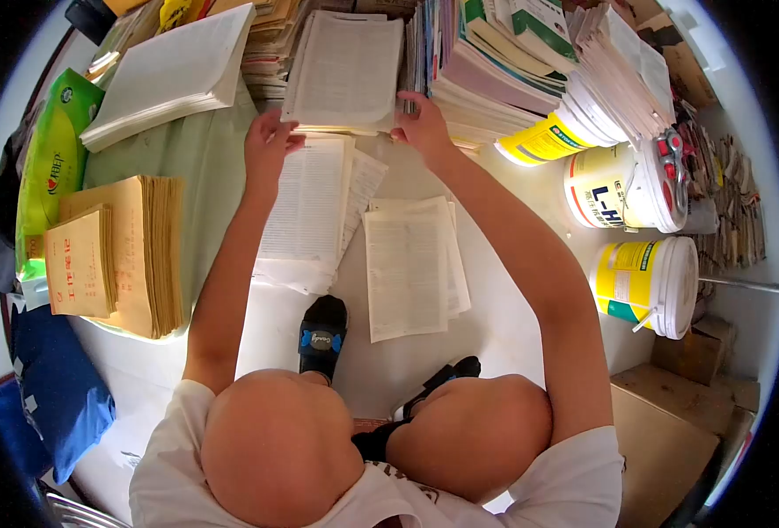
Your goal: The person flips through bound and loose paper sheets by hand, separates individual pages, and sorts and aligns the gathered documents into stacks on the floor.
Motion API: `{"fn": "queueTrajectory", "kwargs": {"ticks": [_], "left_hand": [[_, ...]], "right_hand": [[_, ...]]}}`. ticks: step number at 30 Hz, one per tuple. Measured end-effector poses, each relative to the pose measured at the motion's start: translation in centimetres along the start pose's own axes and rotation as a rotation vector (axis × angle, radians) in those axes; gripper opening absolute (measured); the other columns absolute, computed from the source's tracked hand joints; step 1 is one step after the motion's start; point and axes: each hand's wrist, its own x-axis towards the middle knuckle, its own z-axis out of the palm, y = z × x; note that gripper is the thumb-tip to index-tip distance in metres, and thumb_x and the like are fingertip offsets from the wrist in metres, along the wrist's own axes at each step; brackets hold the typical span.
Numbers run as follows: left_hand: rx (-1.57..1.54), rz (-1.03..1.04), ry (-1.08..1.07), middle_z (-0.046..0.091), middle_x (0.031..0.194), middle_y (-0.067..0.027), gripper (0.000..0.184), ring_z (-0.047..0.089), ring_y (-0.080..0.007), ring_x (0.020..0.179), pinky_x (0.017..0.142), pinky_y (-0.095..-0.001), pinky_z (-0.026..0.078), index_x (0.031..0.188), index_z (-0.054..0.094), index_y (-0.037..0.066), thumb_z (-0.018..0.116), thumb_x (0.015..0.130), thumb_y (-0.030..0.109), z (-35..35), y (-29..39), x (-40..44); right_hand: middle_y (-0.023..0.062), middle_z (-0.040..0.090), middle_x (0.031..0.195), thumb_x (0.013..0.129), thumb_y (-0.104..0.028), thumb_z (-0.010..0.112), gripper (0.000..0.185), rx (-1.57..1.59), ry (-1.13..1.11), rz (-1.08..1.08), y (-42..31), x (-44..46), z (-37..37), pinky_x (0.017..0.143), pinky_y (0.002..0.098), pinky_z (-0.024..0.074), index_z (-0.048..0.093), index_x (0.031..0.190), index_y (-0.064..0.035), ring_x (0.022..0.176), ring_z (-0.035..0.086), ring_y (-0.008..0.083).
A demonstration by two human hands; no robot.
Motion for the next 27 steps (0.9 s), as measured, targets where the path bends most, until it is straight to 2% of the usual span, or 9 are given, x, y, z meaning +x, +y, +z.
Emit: {"fn": "queueTrajectory", "kwargs": {"ticks": [3,5,9,12,15,18,22,24,27], "left_hand": [[0.093,-0.126,-0.021,0.068,0.103,-0.0131,0.021,0.07,-0.0186,0.08,0.074,-0.0312,0.061,0.122,0.056,-0.002,0.058,0.104,0.009,-2.0,-4.4,-3.5],[0.097,-0.148,-0.084,0.068,0.092,-0.01,0.015,0.068,-0.0165,0.074,0.066,-0.0316,0.058,0.113,0.06,0.0,0.058,0.101,0.009,-2.7,-9.0,-7.8],[0.551,-0.221,-0.222,0.068,0.099,-0.0105,0.026,0.067,-0.0177,0.088,0.078,-0.0308,0.057,0.122,0.058,0.0,0.063,0.098,0.009,-2.2,-13.8,-18.0],[0.534,-0.161,-0.276,0.069,0.101,-0.0111,0.033,0.067,-0.0194,0.094,0.081,-0.0324,0.056,0.127,0.058,0.002,0.066,0.097,0.012,-2.8,-18.2,-23.7],[0.442,-0.219,-0.367,0.07,0.092,-0.0112,0.032,0.069,-0.0214,0.079,0.074,-0.0335,0.056,0.125,0.059,0.002,0.065,0.095,0.011,-1.9,-15.7,-25.8],[0.425,-0.31,-0.546,0.071,0.09,-0.0113,0.03,0.07,-0.0213,0.079,0.075,-0.0333,0.056,0.124,0.059,0.002,0.065,0.097,0.013,-1.5,-14.5,-26.5],[0.419,-0.397,-0.661,0.071,0.088,-0.0117,0.028,0.071,-0.0214,0.081,0.076,-0.0331,0.057,0.123,0.058,0.001,0.066,0.099,0.014,-0.4,-13.7,-27.9],[0.439,-0.513,-0.668,0.071,0.099,-0.0114,0.031,0.071,-0.0182,0.088,0.08,-0.0322,0.056,0.127,0.058,0.003,0.065,0.102,0.019,0.1,-13.6,-28.2],[0.429,-0.436,-0.691,0.071,0.099,-0.0115,0.032,0.071,-0.0177,0.088,0.08,-0.0319,0.056,0.128,0.058,0.003,0.065,0.101,0.018,0.7,-13.5,-27.8]], "right_hand": [[0.0091,0.069,0.084,0.1,-0.011,0.062,0.022,-0.35,0.04,-0.179,1.8,-2.0,-0.5,0.061,0.0312,0.0571,0.063,0.12,-0.0036,0.067,0.071,0.0179],[0.0096,0.069,0.084,0.099,-0.014,0.061,0.02,-0.444,-0.057,-0.139,3.3,-5.2,-1.0,0.062,0.0334,0.0571,0.064,0.116,-0.0053,0.068,0.071,0.0183],[0.0092,0.07,0.083,0.097,-0.012,0.058,0.021,-0.48,-0.15,0.03,12.1,-11.7,-2.6,0.063,0.034,0.0556,0.065,0.115,-0.0066,0.067,0.071,0.0182],[0.0078,0.07,0.085,0.096,-0.011,0.06,0.023,-0.506,-0.171,0.172,16.0,-18.1,-2.0,0.067,0.0339,0.0558,0.064,0.118,-0.0059,0.07,0.069,0.0187],[0.0109,0.065,0.1,0.092,-0.012,0.068,0.035,-0.421,-0.166,0.178,18.5,-24.1,-0.7,0.076,0.034,0.0555,0.059,0.126,-0.0047,0.082,0.066,0.0191],[0.017,0.049,0.12,0.087,-0.021,0.081,0.061,-0.273,-0.046,0.16,20.9,-27.1,0.4,0.086,0.036,0.0545,0.05,0.136,-0.001,0.095,0.061,0.0212],[0.0154,0.053,0.119,0.089,-0.025,0.082,0.059,-0.18,-0.009,0.172,22.6,-29.1,0.7,0.087,0.035,0.055,0.052,0.133,-0.0003,0.096,0.063,0.021],[0.0133,0.06,0.112,0.091,-0.029,0.08,0.052,-0.046,-0.036,0.119,23.3,-29.3,0.9,0.087,0.0336,0.0551,0.055,0.126,0.0008,0.096,0.066,0.0204],[0.011,0.067,0.101,0.094,-0.031,0.077,0.042,0.031,-0.042,0.189,22.7,-29.7,0.7,0.086,0.0321,0.0554,0.06,0.117,-0.0001,0.093,0.069,0.0186]]}}
